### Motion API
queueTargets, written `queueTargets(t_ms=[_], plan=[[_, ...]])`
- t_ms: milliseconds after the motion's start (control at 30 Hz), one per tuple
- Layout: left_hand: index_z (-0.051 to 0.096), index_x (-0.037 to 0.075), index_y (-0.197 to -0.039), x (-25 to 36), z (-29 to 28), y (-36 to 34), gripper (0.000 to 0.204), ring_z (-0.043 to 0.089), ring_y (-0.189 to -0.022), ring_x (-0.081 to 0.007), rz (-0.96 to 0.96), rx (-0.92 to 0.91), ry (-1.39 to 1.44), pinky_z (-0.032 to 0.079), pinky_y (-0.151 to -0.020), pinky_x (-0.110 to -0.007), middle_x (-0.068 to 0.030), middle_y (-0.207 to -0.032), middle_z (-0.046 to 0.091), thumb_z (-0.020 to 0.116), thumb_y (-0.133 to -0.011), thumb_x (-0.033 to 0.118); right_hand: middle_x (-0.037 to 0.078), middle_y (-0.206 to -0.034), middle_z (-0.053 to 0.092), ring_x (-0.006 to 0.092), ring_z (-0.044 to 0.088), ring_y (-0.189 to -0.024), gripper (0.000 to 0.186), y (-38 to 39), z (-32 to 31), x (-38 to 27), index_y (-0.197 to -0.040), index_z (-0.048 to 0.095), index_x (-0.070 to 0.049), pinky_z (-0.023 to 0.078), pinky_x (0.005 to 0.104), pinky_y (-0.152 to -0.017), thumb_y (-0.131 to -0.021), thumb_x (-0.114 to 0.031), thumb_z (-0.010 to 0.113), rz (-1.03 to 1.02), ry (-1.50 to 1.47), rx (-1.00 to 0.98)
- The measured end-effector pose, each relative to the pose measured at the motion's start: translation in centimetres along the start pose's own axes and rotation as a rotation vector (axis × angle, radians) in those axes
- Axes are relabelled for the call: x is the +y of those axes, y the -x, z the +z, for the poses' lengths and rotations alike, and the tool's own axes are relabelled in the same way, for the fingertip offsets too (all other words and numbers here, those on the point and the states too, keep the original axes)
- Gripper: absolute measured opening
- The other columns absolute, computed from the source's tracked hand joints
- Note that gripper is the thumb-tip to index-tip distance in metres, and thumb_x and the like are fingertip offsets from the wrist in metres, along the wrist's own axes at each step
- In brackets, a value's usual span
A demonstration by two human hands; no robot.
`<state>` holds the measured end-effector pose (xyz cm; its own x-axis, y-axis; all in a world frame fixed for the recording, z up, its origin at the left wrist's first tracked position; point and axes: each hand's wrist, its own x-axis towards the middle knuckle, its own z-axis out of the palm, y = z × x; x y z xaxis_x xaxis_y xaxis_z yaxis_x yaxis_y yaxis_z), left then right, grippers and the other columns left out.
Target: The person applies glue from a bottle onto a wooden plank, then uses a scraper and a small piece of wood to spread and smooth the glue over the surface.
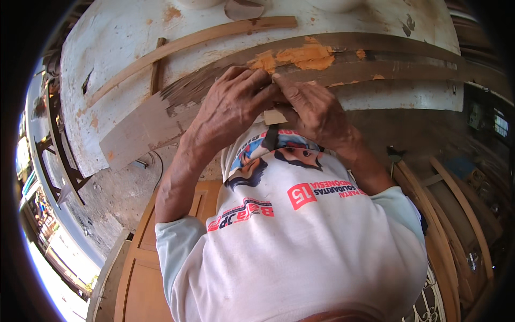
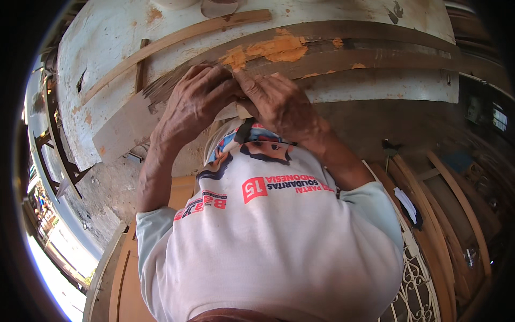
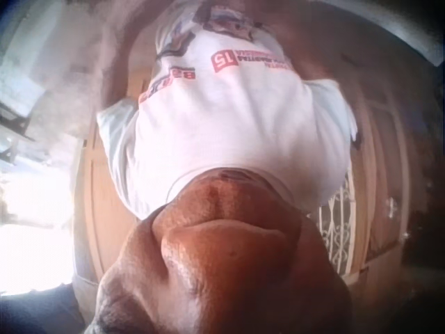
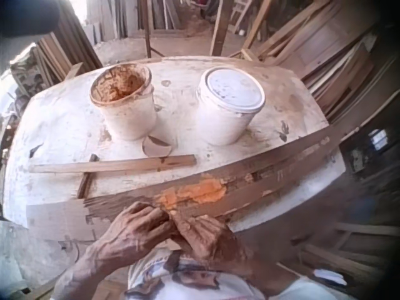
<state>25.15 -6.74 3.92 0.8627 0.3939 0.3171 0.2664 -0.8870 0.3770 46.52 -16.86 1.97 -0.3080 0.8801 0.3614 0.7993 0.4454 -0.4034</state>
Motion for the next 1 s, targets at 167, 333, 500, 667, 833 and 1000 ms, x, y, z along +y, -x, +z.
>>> queueTargets(t_ms=[167,333,500,667,833,1000], plan=[[0.072,0.009,-0.119,3.0,1.5,0.2,0.04,0.065,-0.12,-0.0301,-0.152,0.094,0.073,0.052,-0.102,-0.042,-0.0094,-0.121,0.069,0.083,-0.081,0.012,0.012,-0.095,0.067,0.0256,0.071,-0.082,0.06,2.1,-0.5,2.9,-0.144,0.057,0.001,0.06,0.0366,-0.072,-0.09,-0.016,0.077,-0.069,-0.044,-0.065],[0.069,0.008,-0.133,-4.1,0.0,10.0,0.046,0.062,-0.129,-0.0301,-0.639,0.455,-0.166,0.05,-0.109,-0.042,-0.0132,-0.134,0.068,0.08,-0.089,0.003,0.008,-0.084,0.06,0.0224,0.064,-0.07,0.057,3.8,-2.6,6.0,-0.143,0.058,-0.002,0.059,0.0348,-0.063,-0.088,-0.006,0.073,-0.076,-0.039,-0.067],[0.065,0.009,-0.139,-13.2,-1.4,24.9,0.065,0.062,-0.128,-0.035,-1.302,0.639,-0.6,0.05,-0.108,-0.043,-0.0147,-0.139,0.066,0.074,-0.094,0.054,0.009,-0.091,0.063,0.0248,0.067,-0.075,0.059,4.5,-3.7,7.0,-0.143,0.058,-0.003,0.061,0.0369,-0.067,-0.086,-0.006,0.071,-0.048,0.009,-0.243],[0.066,0.008,-0.139,-18.6,2.9,34.2,0.059,0.062,-0.129,-0.0325,-1.405,0.624,-0.63,0.047,-0.11,-0.04,-0.0149,-0.141,0.065,0.056,-0.104,0.054,0.011,-0.094,0.063,0.0289,0.071,-0.082,0.06,3.4,-5.0,5.6,-0.144,0.06,-0.013,0.061,0.0409,-0.067,-0.085,-0.009,0.066,0.048,0.01,-0.514],[0.073,0.012,-0.131,-16.7,-4.8,30.3,0.053,0.063,-0.127,-0.0318,-1.422,0.789,-0.556,0.047,-0.111,-0.042,-0.0137,-0.137,0.067,0.066,-0.096,0.052,0.008,-0.092,0.062,0.0254,0.07,-0.076,0.065,2.2,-2.9,3.6,-0.148,0.06,-0.023,0.059,0.0402,-0.064,-0.087,-0.006,0.072,-0.004,0.019,-0.508],[0.074,0.015,-0.13,-17.9,-4.0,31.8,0.052,0.064,-0.127,-0.0305,-1.34,0.871,-0.536,0.048,-0.11,-0.042,-0.0123,-0.136,0.068,0.068,-0.094,0.053,0.007,-0.085,0.059,0.0248,0.066,-0.069,0.064,0.1,-1.7,2.8,-0.147,0.062,-0.025,0.058,0.0396,-0.062,-0.087,-0.006,0.073,-0.137,0.035,-0.563]])
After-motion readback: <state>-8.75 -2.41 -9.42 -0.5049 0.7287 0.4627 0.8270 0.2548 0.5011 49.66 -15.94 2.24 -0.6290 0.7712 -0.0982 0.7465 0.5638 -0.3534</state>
